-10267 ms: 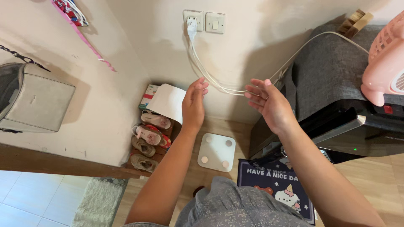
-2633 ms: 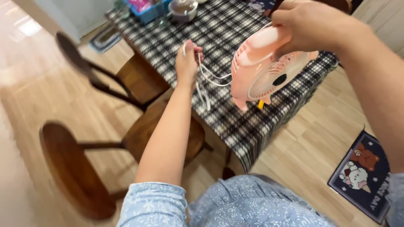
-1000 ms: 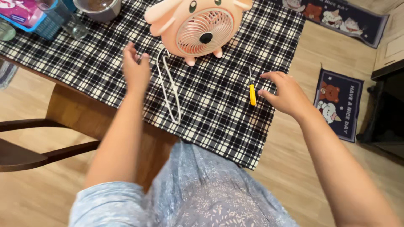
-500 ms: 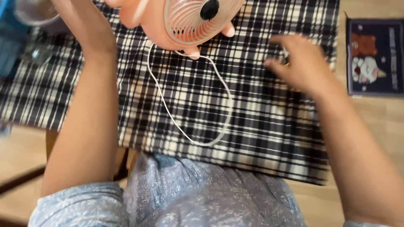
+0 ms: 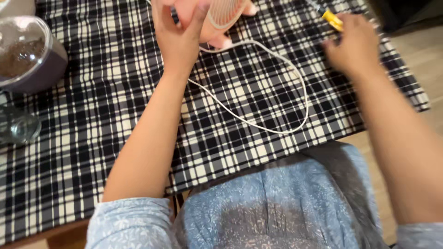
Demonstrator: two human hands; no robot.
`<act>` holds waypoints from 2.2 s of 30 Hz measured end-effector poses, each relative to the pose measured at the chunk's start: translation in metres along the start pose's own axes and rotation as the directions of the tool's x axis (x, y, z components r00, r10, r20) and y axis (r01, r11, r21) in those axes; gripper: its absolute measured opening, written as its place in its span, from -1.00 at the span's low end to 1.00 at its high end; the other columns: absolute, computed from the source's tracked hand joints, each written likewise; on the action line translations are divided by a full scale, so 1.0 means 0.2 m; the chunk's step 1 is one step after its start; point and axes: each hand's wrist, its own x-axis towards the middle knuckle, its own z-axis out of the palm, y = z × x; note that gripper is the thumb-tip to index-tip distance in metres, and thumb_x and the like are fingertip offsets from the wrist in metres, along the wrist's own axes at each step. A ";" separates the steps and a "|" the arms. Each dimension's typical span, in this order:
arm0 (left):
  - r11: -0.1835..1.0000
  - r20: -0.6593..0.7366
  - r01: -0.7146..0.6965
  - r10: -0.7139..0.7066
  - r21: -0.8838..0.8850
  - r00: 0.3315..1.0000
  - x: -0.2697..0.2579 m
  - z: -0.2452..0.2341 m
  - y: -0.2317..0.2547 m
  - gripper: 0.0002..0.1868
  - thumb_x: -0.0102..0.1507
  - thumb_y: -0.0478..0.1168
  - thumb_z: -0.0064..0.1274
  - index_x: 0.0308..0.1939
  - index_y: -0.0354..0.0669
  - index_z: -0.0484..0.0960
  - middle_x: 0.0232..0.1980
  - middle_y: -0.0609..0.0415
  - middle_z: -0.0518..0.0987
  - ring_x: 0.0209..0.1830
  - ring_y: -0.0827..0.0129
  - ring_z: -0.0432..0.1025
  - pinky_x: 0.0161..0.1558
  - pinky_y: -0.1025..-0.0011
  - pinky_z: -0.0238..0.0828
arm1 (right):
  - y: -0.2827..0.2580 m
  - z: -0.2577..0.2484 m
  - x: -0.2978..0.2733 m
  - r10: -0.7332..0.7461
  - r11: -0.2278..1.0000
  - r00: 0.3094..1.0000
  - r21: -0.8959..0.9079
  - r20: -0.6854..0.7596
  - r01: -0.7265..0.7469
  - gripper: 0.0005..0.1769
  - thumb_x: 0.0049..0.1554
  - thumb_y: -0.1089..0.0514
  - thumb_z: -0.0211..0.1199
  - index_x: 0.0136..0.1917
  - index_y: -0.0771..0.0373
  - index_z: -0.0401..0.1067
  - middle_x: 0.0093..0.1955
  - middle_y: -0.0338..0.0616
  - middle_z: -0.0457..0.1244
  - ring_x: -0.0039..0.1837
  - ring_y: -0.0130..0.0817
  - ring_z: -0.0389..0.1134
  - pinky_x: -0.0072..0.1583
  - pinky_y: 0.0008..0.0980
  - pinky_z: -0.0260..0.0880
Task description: The person unplugs a pink pig-shaped electric fan and places it on a table. They remove the front fan guard by hand and then use a yellow screwdriver to unscrew multiple screws from the back of the fan casing.
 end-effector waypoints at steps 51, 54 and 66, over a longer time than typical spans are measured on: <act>0.933 -0.210 0.273 -0.226 0.235 0.951 -0.03 -0.24 0.46 -0.56 0.15 -0.32 0.39 0.07 -0.38 0.64 0.03 -0.05 0.70 -0.01 0.36 0.62 0.04 0.42 0.60 | -1.28 -0.07 0.52 -0.210 0.717 0.845 0.510 -0.492 0.475 -0.75 0.12 0.28 0.43 0.06 0.35 0.49 0.11 0.03 0.32 0.07 -0.15 0.42 0.07 -0.37 0.45; 0.944 -0.221 0.289 -0.251 0.159 0.942 -0.03 -0.23 0.48 -0.54 0.15 -0.31 0.38 0.09 -0.37 0.62 0.04 -0.04 0.68 0.00 0.38 0.61 0.04 0.42 0.60 | -1.28 -0.06 0.53 0.005 0.595 0.943 0.759 -0.333 0.265 -0.80 0.13 0.25 0.39 -0.03 0.33 0.43 -0.03 0.00 0.35 -0.03 -0.25 0.42 -0.04 -0.43 0.45; 0.963 -0.198 0.221 -0.189 0.153 0.962 -0.03 -0.26 0.46 -0.55 0.18 -0.31 0.39 0.11 -0.39 0.61 0.07 -0.05 0.67 0.03 0.36 0.59 0.08 0.41 0.58 | -1.30 -0.05 0.55 0.011 0.565 0.986 0.815 -0.164 0.129 -0.81 0.20 0.23 0.44 0.04 0.36 0.52 -0.05 -0.12 0.38 -0.01 -0.46 0.43 -0.01 -0.45 0.49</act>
